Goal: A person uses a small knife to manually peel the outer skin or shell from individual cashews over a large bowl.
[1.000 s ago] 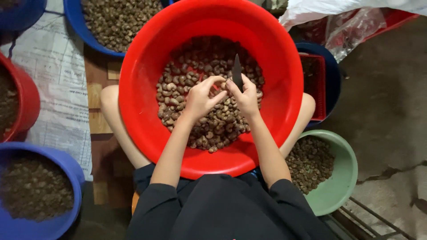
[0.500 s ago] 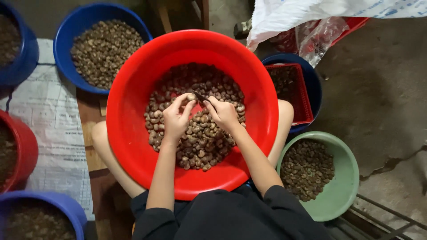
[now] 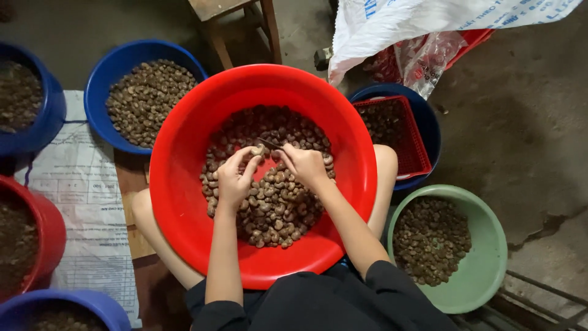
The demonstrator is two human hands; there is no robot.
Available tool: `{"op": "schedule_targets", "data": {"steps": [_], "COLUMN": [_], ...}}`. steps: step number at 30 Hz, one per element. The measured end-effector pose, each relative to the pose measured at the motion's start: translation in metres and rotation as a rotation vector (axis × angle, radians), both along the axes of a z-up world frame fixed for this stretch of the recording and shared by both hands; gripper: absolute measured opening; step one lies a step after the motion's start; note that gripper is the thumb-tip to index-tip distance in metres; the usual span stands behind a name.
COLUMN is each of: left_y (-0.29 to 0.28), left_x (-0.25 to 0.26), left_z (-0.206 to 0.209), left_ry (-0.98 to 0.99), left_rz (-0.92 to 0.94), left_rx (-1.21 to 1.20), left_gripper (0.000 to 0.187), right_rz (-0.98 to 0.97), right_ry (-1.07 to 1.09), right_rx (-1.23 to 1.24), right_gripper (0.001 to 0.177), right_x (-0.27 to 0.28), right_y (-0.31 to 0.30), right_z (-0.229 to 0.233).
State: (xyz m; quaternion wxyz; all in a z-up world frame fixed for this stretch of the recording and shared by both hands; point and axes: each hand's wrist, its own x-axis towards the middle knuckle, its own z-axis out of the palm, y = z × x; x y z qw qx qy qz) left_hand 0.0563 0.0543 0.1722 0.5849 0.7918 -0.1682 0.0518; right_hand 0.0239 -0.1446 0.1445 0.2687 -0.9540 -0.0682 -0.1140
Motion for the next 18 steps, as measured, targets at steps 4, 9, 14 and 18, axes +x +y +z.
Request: {"op": "schedule_targets", "data": {"steps": [4, 9, 14, 18], "left_y": [-0.002, -0.006, -0.018, -0.024], "left_x": [-0.002, -0.003, -0.004, -0.004], "left_z": [-0.004, -0.032, -0.059, -0.067], "left_ry": [-0.055, 0.052, -0.024, 0.001], "left_rz": [-0.091, -0.199, -0.181, -0.115], "left_rx": [0.164, -0.076, -0.193, -0.253], "left_gripper": [0.021, 0.02, 0.029, 0.026], "right_rz": [-0.12, -0.063, -0.208, -0.174], "right_ry": [0.139, 0.311, 0.414, 0.396], "right_rx": [0.507, 1.229, 1.593, 1.51], "right_gripper": [0.019, 0.028, 0.016, 0.011], "right_x": [0.002, 0.005, 0.0, 0.002], "right_y": [0.003, 0.007, 0.021, 0.019], "right_z": [-0.012, -0.055, -0.014, -0.025]}}
